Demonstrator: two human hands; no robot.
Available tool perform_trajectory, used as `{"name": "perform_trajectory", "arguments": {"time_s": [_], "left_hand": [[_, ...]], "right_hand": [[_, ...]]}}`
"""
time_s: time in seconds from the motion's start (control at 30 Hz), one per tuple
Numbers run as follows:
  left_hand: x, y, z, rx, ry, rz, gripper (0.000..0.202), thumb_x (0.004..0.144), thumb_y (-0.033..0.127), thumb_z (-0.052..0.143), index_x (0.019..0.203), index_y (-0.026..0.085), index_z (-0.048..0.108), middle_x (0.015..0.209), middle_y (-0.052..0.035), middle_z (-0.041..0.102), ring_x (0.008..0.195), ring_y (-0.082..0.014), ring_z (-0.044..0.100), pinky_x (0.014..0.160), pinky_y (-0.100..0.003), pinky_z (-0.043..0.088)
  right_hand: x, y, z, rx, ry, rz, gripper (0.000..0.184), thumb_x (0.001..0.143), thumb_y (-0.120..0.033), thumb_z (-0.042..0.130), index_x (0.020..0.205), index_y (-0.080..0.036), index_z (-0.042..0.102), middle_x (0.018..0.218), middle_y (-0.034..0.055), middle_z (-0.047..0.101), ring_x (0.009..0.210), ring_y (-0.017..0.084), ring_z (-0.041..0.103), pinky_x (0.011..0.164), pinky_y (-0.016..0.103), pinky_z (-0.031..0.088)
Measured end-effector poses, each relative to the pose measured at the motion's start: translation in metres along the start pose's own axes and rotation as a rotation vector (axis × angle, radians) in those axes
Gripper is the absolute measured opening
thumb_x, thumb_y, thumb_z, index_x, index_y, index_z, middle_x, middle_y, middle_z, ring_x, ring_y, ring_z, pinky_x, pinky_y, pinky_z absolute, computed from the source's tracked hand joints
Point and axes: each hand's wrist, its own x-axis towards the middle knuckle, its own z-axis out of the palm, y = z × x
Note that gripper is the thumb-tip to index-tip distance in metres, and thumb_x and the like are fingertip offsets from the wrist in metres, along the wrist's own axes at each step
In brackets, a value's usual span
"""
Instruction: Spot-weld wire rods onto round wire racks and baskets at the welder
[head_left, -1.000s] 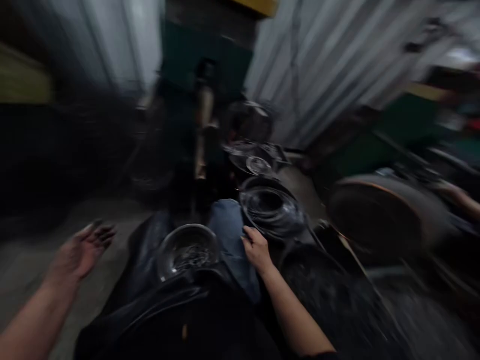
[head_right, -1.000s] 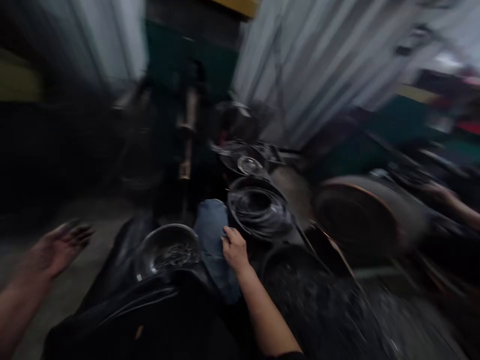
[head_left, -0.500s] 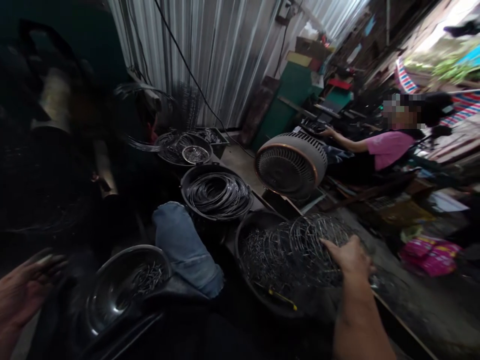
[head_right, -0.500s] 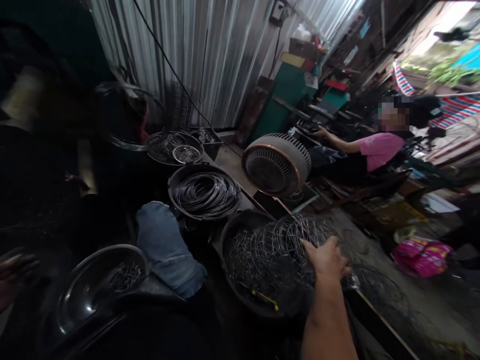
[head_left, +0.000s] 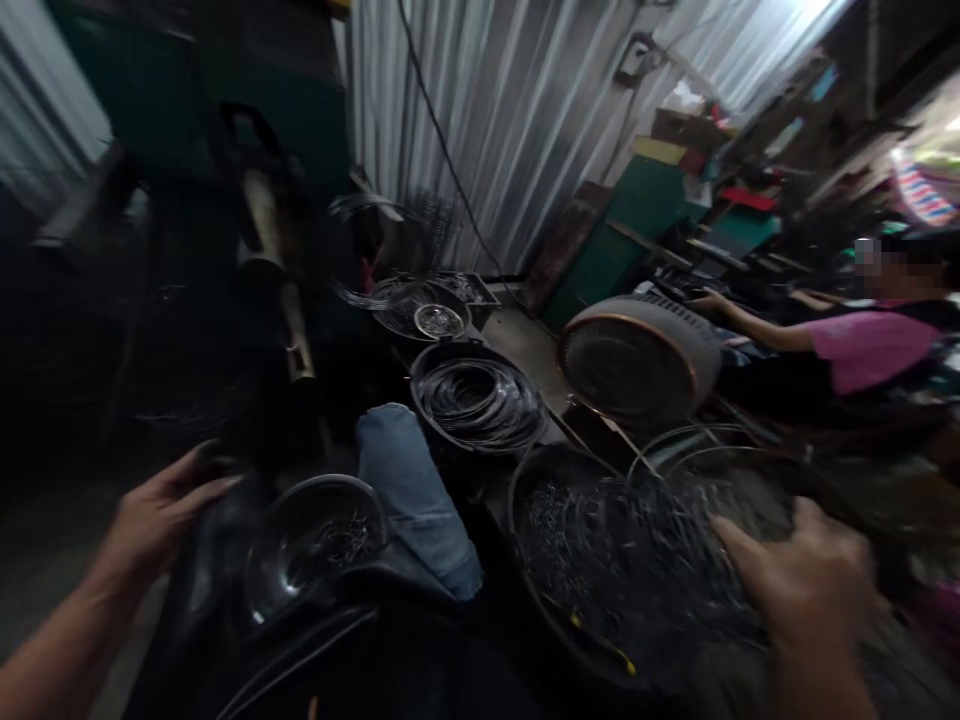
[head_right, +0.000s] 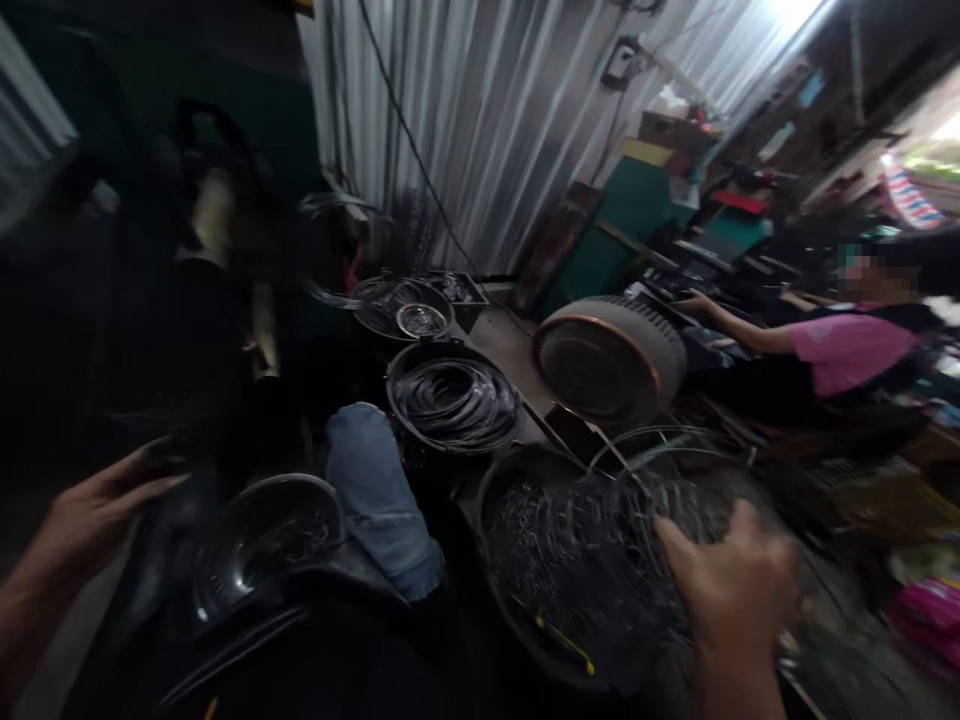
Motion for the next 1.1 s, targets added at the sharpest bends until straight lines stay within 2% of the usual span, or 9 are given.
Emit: {"name": "perform_trajectory", "arguments": {"time_s": [0.1,0.2,0.33,0.47,0.6,0.7,0.77,0.83,1.1], "left_hand": [[-0.009,0.002,0.011,-0.112,-0.306,0.076,0.084,0.048,0.041,0.092,0.126,0.027,0.065,0.115,0.0002,0.073,0.105,-0.0242,0.068,0.099,-0.041,0.053],[-0.016,0.004,0.024,-0.159,-0.443,0.223,0.098,0.048,0.035,0.093,0.139,0.02,0.056,0.139,-0.0129,0.059,0.127,-0.0323,0.055,0.106,-0.046,0.047],[-0.013,-0.003,0.023,-0.363,-0.47,0.218,0.109,0.046,0.021,0.094,0.145,0.025,0.048,0.138,-0.0125,0.057,0.121,-0.0301,0.058,0.1,-0.041,0.05],[0.011,-0.032,-0.002,-0.589,-0.339,0.091,0.088,0.043,0.011,0.093,0.125,0.019,0.061,0.103,-0.0058,0.068,0.095,-0.0197,0.065,0.087,-0.032,0.054],[0.05,-0.068,-0.016,-0.737,-0.247,0.028,0.081,0.035,0.005,0.091,0.11,0.017,0.063,0.098,-0.0057,0.069,0.093,-0.0213,0.067,0.077,-0.03,0.055],[0.076,-0.086,-0.01,-0.778,-0.218,-0.003,0.078,0.034,0.002,0.089,0.106,0.016,0.063,0.096,-0.0066,0.069,0.092,-0.0221,0.066,0.069,-0.028,0.055],[0.09,-0.094,-0.003,-0.78,-0.189,-0.046,0.08,0.031,-0.001,0.087,0.105,0.015,0.064,0.094,-0.0056,0.069,0.091,-0.0219,0.065,0.067,-0.028,0.055],[0.1,-0.099,0.004,-0.791,-0.167,-0.099,0.081,0.028,-0.004,0.084,0.104,0.016,0.064,0.095,-0.0044,0.069,0.09,-0.0212,0.064,0.066,-0.029,0.055],[0.114,-0.083,0.017,-0.786,-0.2,-0.123,0.061,0.036,0.0,0.083,0.094,0.012,0.068,0.085,-0.0019,0.069,0.076,-0.0141,0.064,0.068,-0.025,0.051]], "right_hand": [[-0.022,-0.072,-0.005,0.132,0.19,-0.356,0.086,0.078,-0.073,0.049,0.143,-0.016,0.049,0.105,0.0284,0.061,0.095,0.05,0.062,0.066,0.06,0.049],[-0.073,-0.184,-0.002,0.388,0.395,-0.802,0.072,0.087,-0.058,0.05,0.137,-0.005,0.051,0.112,0.0296,0.061,0.102,0.046,0.062,0.076,0.054,0.05],[-0.171,-0.31,-0.012,0.783,0.478,-1.34,0.046,0.089,-0.028,0.058,0.133,-0.015,0.052,0.111,0.016,0.068,0.095,0.028,0.066,0.088,0.043,0.048],[-0.216,-0.366,-0.025,1.026,0.313,-1.621,0.039,0.087,-0.011,0.056,0.126,-0.02,0.058,0.12,0.0113,0.07,0.11,0.023,0.064,0.098,0.038,0.045],[-0.194,-0.391,-0.011,1.243,0.252,-1.256,0.057,0.082,-0.027,0.071,0.135,-0.023,0.051,0.132,0.0154,0.062,0.126,0.032,0.055,0.103,0.049,0.043],[-0.168,-0.413,0.015,1.237,-0.289,-0.885,0.071,0.076,-0.05,0.072,0.135,-0.015,0.053,0.131,0.0194,0.062,0.121,0.036,0.058,0.101,0.053,0.044],[-0.159,-0.427,0.033,1.242,-0.71,-0.849,0.064,0.077,-0.055,0.069,0.127,-0.016,0.06,0.12,0.0149,0.068,0.109,0.031,0.064,0.096,0.045,0.049],[-0.157,-0.437,0.046,1.242,-0.89,-0.838,0.058,0.077,-0.055,0.068,0.121,-0.017,0.064,0.111,0.0106,0.072,0.101,0.026,0.067,0.092,0.038,0.05],[-0.156,-0.457,0.052,1.181,-0.689,-0.745,0.056,0.076,-0.061,0.063,0.114,-0.02,0.068,0.102,0.0078,0.071,0.091,0.024,0.062,0.086,0.038,0.046]]}}
